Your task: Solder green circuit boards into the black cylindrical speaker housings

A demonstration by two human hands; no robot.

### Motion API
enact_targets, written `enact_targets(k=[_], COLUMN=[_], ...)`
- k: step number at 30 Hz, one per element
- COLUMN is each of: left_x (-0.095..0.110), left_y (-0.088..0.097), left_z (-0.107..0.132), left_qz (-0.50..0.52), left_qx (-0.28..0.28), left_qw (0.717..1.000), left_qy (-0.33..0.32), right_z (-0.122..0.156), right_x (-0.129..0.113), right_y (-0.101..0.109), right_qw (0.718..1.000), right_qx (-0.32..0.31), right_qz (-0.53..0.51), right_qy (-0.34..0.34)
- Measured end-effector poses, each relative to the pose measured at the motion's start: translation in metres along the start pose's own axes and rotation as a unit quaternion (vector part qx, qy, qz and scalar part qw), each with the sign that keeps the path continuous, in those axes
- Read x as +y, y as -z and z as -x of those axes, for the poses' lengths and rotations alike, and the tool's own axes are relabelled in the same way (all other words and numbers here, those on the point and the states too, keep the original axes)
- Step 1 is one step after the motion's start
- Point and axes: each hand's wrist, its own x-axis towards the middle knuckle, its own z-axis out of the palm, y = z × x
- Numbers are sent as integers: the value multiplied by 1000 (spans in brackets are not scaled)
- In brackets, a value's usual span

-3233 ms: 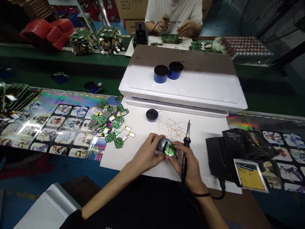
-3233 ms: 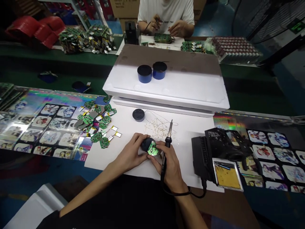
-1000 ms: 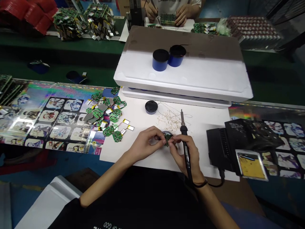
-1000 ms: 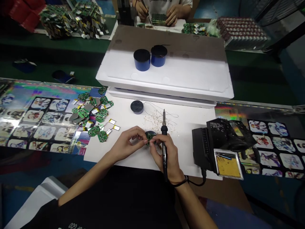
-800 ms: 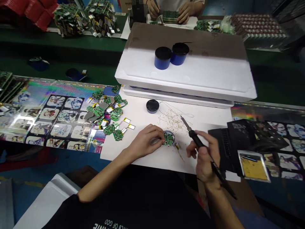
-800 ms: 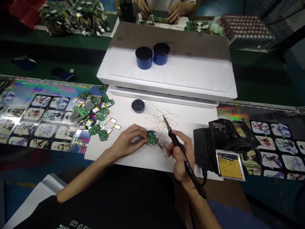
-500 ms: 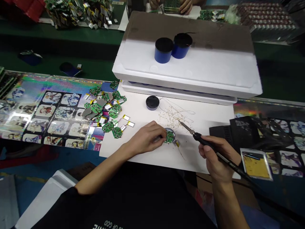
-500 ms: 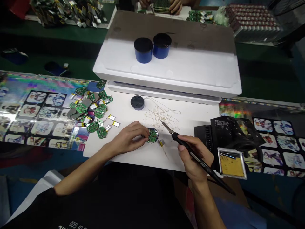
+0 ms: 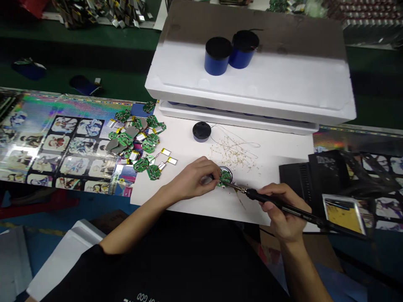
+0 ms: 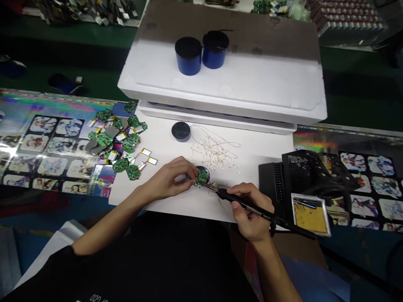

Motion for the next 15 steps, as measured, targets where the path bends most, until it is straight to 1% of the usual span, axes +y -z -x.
enact_targets(k=[7, 15], left_x=[1, 0], left_y=[0, 0], left_z=[0, 0], left_qz=[4, -4], left_qx=[-6, -3], left_qw=[1000, 1000], left_qy=[18, -2], right_z=[-5, -8], right_x=[-8, -9], right_y=[-5, -5], right_qw=[1000, 999], right_qx=[-12, -24], right_qz=[9, 15], right_qy=[5, 15])
